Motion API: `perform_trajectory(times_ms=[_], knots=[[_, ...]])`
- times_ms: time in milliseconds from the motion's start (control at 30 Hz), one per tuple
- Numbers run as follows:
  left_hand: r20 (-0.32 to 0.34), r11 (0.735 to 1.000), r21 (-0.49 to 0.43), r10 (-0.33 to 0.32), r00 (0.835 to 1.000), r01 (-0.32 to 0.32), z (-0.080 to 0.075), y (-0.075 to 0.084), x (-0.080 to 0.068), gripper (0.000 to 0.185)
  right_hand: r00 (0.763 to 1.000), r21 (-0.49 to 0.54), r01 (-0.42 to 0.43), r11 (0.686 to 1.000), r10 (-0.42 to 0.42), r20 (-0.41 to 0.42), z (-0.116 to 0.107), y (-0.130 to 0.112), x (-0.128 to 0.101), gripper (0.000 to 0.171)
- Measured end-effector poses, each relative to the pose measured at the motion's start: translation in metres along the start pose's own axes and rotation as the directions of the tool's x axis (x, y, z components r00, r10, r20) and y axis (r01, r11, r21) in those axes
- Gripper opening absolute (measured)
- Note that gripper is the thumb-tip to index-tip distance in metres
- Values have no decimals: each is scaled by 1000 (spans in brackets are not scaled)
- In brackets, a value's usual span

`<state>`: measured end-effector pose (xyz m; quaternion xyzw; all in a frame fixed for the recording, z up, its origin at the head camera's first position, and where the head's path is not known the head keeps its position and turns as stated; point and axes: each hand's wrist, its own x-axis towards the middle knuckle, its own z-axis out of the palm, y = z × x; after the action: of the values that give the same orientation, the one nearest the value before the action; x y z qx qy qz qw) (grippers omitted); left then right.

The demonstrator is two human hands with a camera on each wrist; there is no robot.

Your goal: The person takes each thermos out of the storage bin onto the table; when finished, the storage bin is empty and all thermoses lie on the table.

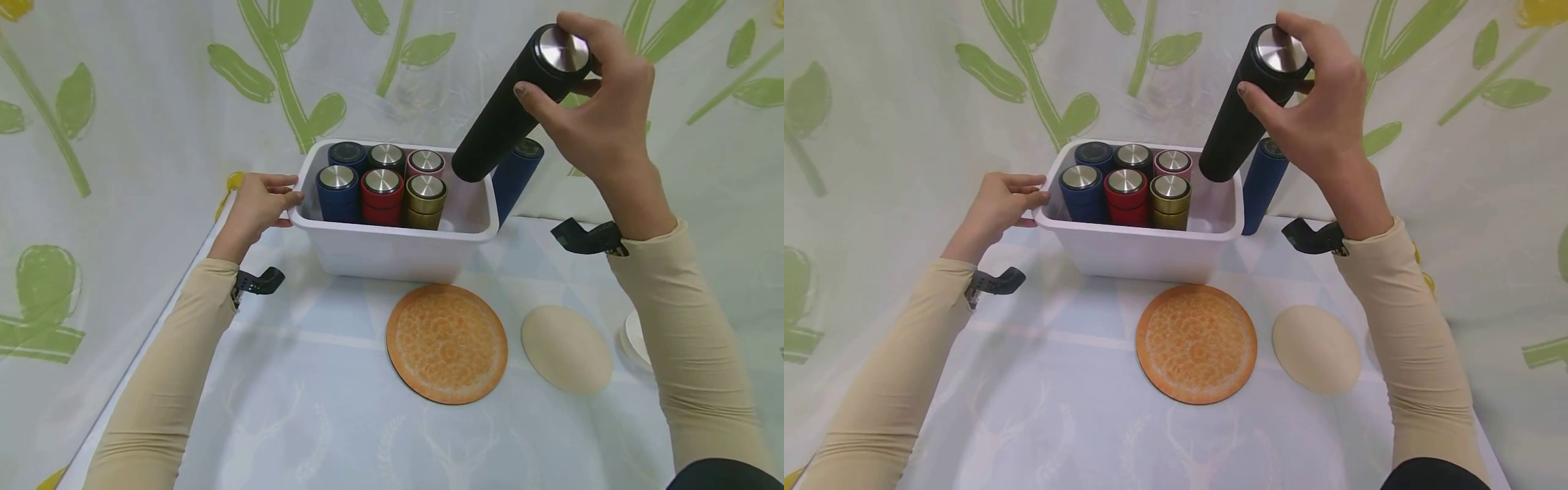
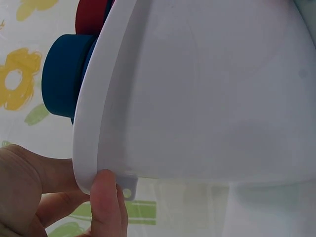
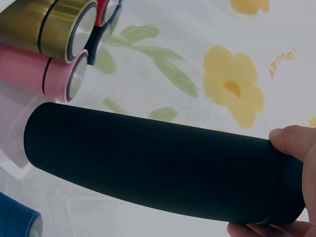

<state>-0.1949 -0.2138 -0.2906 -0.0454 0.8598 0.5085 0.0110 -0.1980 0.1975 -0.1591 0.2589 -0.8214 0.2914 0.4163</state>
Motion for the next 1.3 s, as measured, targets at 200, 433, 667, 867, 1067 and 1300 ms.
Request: perform_trajectory(times_ms=[200,433,667,867,1067,1300], knots=[[0,1000,7,2,1000,-2,1,-1,0,49,997,-2,19,1000,-19,-73,-10,-5,2,48],[2,1000,8,0,1000,0,2,-1,1,49,993,-2,35,999,-35,-113,-25,-7,3,46],[4,1000,10,-11,1000,11,3,-4,0,49,991,-40,31,999,-36,-125,-38,0,2,46],[2,1000,5,-4,1000,4,5,-4,1,49,991,-61,-28,998,20,-131,-50,12,-4,49],[5,1000,12,2,1000,-2,2,-7,1,51,984,-97,-115,989,100,-147,-57,24,-12,50],[-10,1000,10,-3,1000,3,2,-10,1,51,983,-144,-142,979,122,-136,-68,33,-18,48]])
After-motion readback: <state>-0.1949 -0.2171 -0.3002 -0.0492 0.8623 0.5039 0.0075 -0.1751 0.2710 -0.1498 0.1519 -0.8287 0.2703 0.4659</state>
